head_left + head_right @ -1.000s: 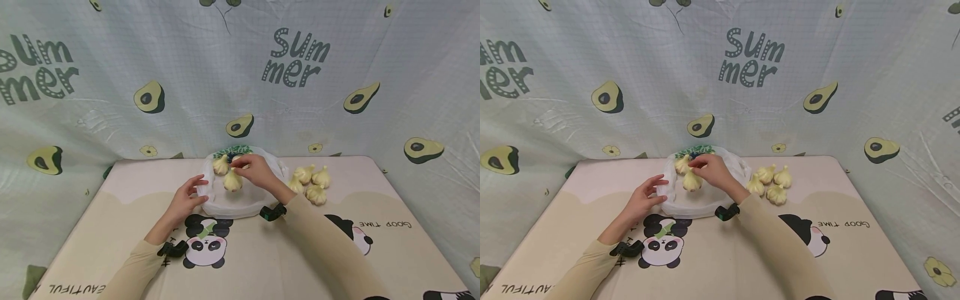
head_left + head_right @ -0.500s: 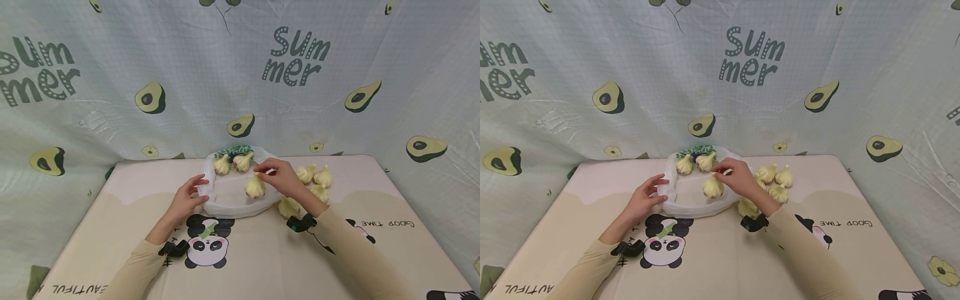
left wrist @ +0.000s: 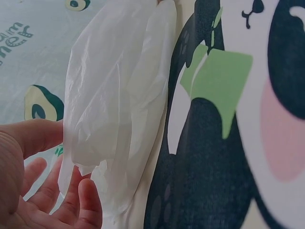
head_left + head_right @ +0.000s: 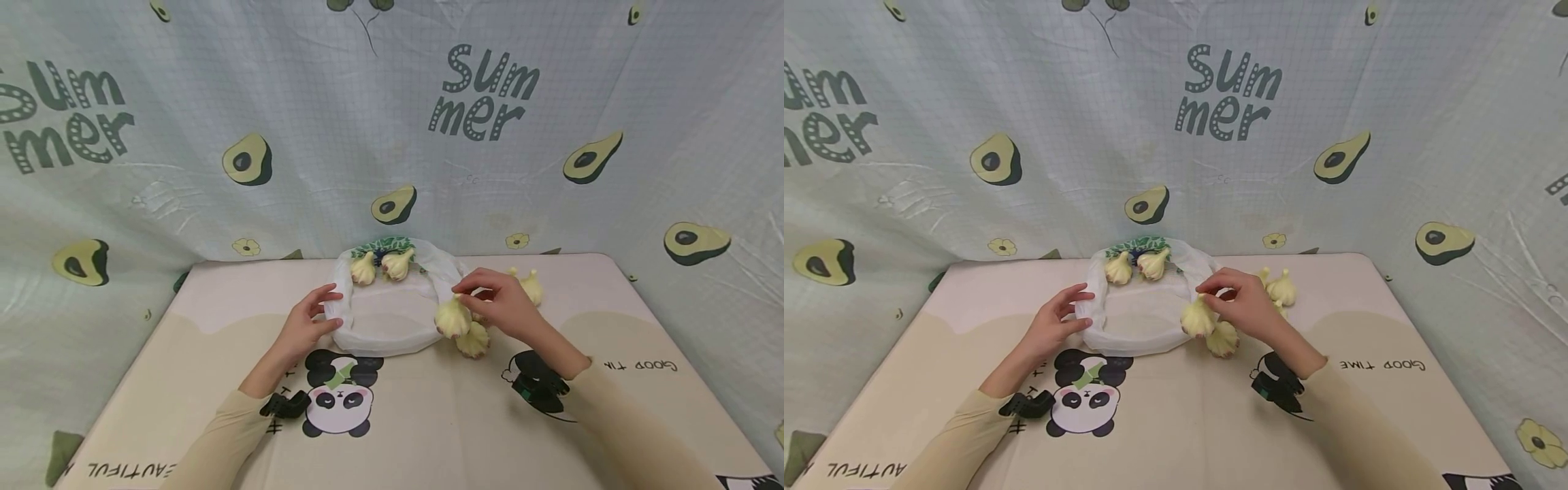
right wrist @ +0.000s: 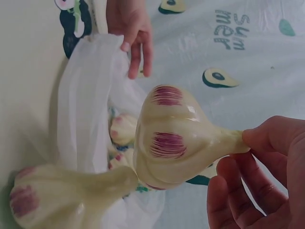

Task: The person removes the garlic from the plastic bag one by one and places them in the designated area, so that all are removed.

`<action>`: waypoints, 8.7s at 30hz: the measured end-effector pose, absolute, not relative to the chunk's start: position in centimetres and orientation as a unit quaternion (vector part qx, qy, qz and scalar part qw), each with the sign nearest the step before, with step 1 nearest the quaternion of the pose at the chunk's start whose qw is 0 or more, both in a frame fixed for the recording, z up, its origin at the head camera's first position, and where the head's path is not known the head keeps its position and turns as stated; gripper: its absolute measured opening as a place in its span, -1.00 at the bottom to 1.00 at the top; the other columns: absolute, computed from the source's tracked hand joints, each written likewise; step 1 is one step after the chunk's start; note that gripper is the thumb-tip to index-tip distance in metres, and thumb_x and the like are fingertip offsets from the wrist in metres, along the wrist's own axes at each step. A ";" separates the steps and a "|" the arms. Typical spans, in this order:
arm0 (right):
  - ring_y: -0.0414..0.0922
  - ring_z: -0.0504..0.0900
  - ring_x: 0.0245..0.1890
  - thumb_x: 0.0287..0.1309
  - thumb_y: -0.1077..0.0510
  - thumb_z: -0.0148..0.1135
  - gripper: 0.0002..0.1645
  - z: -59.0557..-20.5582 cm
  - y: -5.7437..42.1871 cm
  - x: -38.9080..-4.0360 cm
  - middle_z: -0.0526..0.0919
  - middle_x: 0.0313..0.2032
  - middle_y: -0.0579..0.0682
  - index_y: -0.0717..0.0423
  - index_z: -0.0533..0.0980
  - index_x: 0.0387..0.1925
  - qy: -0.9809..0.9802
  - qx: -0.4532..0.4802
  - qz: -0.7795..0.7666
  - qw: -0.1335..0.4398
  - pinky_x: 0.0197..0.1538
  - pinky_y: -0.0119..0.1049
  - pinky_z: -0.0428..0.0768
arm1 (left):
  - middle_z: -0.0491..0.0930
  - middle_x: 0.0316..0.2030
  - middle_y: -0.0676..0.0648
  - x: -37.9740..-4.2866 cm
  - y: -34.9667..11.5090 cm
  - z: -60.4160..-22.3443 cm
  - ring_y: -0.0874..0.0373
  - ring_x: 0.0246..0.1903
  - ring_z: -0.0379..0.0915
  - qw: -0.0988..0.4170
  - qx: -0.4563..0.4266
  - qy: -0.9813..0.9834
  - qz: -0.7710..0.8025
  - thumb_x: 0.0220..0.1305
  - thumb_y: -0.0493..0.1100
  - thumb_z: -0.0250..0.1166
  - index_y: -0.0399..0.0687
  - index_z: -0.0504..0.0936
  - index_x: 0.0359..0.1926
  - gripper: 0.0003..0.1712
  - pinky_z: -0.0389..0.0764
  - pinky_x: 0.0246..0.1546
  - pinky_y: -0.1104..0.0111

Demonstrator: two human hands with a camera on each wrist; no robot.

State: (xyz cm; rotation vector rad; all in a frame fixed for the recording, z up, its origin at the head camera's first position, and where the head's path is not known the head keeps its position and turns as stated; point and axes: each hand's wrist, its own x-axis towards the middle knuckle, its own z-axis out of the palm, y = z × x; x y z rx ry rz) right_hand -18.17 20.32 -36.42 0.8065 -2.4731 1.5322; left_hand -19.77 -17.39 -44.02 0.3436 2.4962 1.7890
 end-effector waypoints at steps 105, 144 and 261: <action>0.07 0.59 0.06 0.33 0.28 0.12 -0.67 -37.1 14.0 -33.1 0.68 0.03 0.13 0.20 0.64 0.06 -0.918 0.188 0.344 -0.056 0.11 -0.08 0.50 | 0.43 0.24 -0.38 -17.8 -16.0 -40.3 -0.25 0.11 0.35 0.042 0.114 0.805 0.580 0.23 -0.46 0.28 -0.37 0.23 0.42 -0.25 0.42 0.02 0.26; -0.04 0.66 -0.18 0.20 0.25 0.33 -0.78 -38.5 12.2 -32.3 0.72 -0.14 0.06 0.16 0.70 -0.10 -0.909 0.180 0.367 -0.079 -0.17 -0.21 0.58 | 0.43 0.24 -0.37 -18.8 -16.2 -41.7 -0.26 0.09 0.37 0.037 0.114 0.801 0.586 0.22 -0.48 0.29 -0.36 0.23 0.42 -0.24 0.44 -0.14 0.44; -0.20 0.60 -0.06 0.19 0.18 0.40 -0.83 -37.3 27.9 -17.7 0.71 -0.15 -0.19 0.02 0.71 -0.16 -0.862 0.367 0.334 -0.100 0.12 -0.25 0.48 | 0.41 0.28 -0.31 -20.1 -17.0 -43.9 -0.18 0.09 0.37 0.032 0.121 0.792 0.598 0.25 -0.41 0.31 -0.24 0.21 0.47 -0.20 0.47 -0.22 0.45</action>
